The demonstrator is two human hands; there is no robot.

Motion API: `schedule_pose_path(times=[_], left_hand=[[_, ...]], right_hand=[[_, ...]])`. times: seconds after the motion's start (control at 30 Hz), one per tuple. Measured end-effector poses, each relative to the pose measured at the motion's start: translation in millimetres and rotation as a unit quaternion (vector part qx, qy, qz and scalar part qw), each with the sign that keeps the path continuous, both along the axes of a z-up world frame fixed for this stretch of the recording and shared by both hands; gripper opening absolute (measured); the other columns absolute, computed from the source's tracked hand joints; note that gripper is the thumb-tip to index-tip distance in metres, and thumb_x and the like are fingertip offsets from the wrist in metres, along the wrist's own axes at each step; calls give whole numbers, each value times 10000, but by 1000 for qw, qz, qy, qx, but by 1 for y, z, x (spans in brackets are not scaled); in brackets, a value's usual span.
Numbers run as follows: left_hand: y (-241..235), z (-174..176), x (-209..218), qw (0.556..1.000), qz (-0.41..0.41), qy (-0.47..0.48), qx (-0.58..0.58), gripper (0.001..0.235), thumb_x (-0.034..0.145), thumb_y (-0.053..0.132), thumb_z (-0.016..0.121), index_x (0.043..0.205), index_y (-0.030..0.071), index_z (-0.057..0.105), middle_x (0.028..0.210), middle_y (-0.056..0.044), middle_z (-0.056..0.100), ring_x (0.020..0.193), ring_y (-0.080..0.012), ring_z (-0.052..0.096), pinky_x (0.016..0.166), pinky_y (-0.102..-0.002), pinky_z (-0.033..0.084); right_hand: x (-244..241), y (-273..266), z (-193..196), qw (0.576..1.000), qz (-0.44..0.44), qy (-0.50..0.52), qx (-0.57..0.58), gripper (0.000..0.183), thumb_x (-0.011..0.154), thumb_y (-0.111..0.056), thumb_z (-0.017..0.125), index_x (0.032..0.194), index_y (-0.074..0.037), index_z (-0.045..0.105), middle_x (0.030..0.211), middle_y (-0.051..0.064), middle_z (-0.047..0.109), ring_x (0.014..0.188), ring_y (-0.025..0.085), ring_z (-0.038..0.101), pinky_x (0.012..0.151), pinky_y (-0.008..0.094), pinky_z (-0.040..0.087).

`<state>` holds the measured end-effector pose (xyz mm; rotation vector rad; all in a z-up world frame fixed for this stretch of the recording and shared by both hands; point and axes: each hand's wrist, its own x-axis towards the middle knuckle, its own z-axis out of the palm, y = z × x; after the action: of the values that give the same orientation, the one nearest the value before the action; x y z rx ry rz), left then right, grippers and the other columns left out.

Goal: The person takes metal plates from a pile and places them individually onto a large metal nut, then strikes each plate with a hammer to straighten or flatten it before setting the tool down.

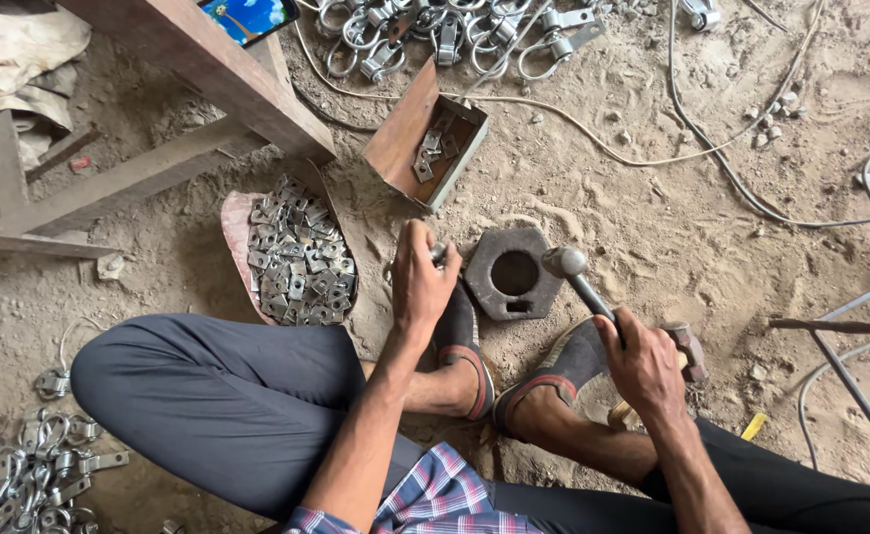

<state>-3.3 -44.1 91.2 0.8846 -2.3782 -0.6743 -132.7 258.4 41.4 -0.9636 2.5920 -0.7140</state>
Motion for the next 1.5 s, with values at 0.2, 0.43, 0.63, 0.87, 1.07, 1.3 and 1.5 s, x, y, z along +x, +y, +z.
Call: schedule_pose_path(times=[0.2, 0.43, 0.63, 0.87, 1.07, 1.3, 1.5], left_hand=[[19, -55, 10, 992, 17, -88, 84, 231, 845, -1, 659, 966, 21, 463, 956, -131, 504, 778, -248, 617, 638, -389, 541], [31, -84, 11, 986, -7, -163, 9, 437, 792, 85, 771, 1105, -27, 486, 1034, -202, 572, 878, -374, 655, 705, -452, 537], [18, -79, 12, 976, 2, -210, 50, 301, 879, 52, 682, 1084, 27, 462, 963, -131, 570, 800, -261, 645, 737, -397, 550], [32, -68, 4, 968, -72, -7, 242, 344, 930, 22, 629, 1175, 41, 389, 1017, -168, 527, 861, -294, 606, 759, -447, 527], [57, -41, 1, 961, -196, -20, 194, 343, 795, 21, 802, 1065, 54, 593, 1012, -141, 683, 950, -315, 689, 805, -428, 545], [68, -47, -5, 970, -148, -66, 180, 364, 826, 59, 846, 1059, 53, 566, 954, -134, 728, 898, -313, 742, 716, -416, 562], [67, -66, -2, 970, -179, -20, 165, 438, 835, 14, 807, 1177, 69, 541, 1072, -146, 759, 1011, -314, 753, 780, -381, 611]], right_hand=[[2, -8, 10, 1000, 16, 10, -13, 382, 1037, -420, 549, 864, -84, 603, 466, 54, 472, 392, 170, 350, 406, 380, 333], [3, -4, 10, 996, 23, 31, -80, 374, 1043, -401, 547, 877, -70, 602, 459, 42, 452, 378, 147, 335, 397, 379, 310], [-3, -7, 13, 997, -15, -49, -50, 423, 1077, -391, 517, 788, -90, 583, 461, 15, 449, 342, 111, 319, 320, 340, 284], [3, -15, 42, 989, -1, 42, -143, 310, 1093, -306, 560, 930, -46, 602, 579, 147, 502, 498, 331, 499, 507, 469, 374], [2, -21, 51, 993, -40, -73, -88, 361, 1080, -313, 587, 863, -24, 573, 545, 173, 517, 430, 322, 507, 477, 483, 375], [3, -18, 48, 995, -24, -71, -67, 362, 1078, -329, 579, 864, -38, 580, 488, 128, 497, 372, 261, 458, 437, 462, 363], [3, -15, 37, 996, -19, -58, -62, 396, 1079, -353, 584, 827, -48, 563, 469, 102, 440, 372, 235, 405, 435, 447, 343]])
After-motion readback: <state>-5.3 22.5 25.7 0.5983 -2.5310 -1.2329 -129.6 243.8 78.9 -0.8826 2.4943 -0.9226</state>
